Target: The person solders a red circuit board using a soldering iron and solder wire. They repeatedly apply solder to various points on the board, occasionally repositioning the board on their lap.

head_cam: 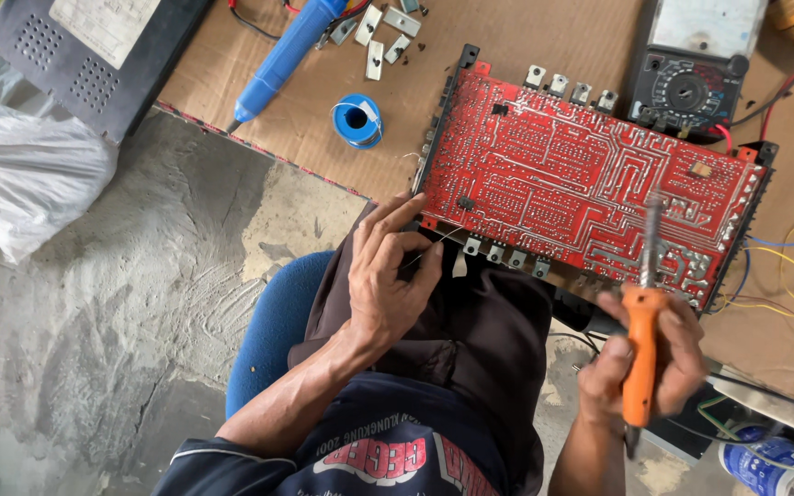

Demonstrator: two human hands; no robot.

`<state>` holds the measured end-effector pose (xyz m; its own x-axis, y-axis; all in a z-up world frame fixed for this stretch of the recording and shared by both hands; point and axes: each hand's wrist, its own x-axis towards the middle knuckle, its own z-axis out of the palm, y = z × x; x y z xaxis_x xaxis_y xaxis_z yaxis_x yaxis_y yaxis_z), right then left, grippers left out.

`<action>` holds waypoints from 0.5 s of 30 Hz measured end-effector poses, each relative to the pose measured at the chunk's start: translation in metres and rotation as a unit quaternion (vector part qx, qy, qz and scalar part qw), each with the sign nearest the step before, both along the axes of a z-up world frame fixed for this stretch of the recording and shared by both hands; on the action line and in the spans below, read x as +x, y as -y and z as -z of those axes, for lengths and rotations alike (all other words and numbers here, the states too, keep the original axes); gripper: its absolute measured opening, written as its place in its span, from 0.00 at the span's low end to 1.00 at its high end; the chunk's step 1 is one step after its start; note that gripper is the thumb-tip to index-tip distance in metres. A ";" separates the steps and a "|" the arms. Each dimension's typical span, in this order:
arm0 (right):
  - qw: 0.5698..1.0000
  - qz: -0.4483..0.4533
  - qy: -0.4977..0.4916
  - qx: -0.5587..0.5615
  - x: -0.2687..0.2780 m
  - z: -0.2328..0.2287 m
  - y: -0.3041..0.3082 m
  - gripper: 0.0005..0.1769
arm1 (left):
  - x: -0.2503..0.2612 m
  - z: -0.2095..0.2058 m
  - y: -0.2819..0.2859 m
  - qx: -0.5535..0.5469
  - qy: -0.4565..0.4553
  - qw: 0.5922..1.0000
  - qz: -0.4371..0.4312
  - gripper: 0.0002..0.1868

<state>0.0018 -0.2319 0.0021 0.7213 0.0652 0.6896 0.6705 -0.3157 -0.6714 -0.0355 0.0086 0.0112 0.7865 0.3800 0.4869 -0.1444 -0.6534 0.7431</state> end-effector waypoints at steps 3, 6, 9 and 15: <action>0.998 0.016 -0.019 0.056 -0.010 -0.007 -0.015 0.18 | 0.000 0.003 0.003 -0.042 -0.005 0.999 0.004 0.09; 0.994 -0.038 -0.064 0.084 -0.016 -0.003 -0.025 0.13 | 0.002 0.001 0.005 -0.064 -0.012 0.998 -0.013 0.09; 0.992 -0.054 -0.089 0.066 -0.020 0.002 -0.030 0.10 | 0.007 -0.004 0.002 -0.078 -0.001 0.997 -0.016 0.08; 0.994 -0.084 -0.061 0.028 -0.019 0.000 -0.041 0.07 | 0.012 -0.004 0.001 -0.068 0.005 0.997 -0.030 0.08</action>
